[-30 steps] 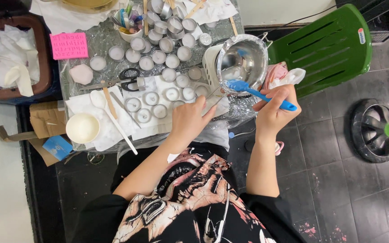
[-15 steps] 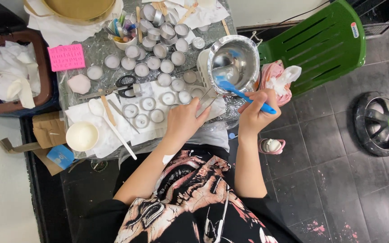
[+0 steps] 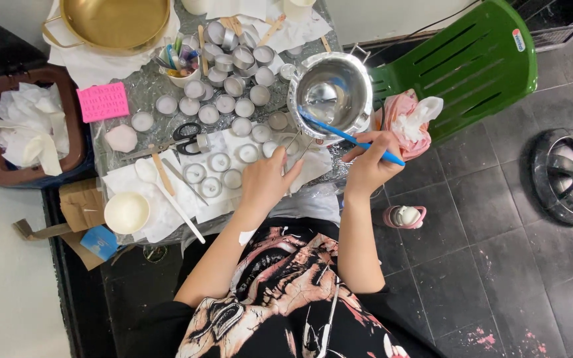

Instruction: Stir melted wax in a pot on a heating plate using a spatula.

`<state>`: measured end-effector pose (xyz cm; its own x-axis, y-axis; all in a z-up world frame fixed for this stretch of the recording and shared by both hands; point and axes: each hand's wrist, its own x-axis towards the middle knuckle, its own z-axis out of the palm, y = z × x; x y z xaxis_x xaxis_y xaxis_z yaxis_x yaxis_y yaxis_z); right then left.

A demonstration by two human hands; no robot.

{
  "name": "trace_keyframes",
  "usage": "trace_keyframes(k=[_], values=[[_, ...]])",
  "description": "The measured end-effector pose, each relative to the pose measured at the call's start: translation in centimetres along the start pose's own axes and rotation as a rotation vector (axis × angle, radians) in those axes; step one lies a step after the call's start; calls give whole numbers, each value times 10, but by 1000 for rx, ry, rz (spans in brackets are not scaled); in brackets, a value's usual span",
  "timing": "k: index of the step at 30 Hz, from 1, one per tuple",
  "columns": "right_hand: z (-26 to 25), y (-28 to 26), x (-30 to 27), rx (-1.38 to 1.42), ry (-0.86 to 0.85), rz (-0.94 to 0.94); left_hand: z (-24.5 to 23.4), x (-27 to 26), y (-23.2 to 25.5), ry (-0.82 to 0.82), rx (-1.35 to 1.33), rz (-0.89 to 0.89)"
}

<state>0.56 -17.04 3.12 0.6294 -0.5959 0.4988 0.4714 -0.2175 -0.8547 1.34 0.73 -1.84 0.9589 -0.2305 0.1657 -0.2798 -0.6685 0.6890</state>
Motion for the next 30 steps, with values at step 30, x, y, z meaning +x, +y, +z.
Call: trace_keyframes(k=[30], values=[[-12,-7,25,188,-380,-20,2,0,-14,48,95,47]])
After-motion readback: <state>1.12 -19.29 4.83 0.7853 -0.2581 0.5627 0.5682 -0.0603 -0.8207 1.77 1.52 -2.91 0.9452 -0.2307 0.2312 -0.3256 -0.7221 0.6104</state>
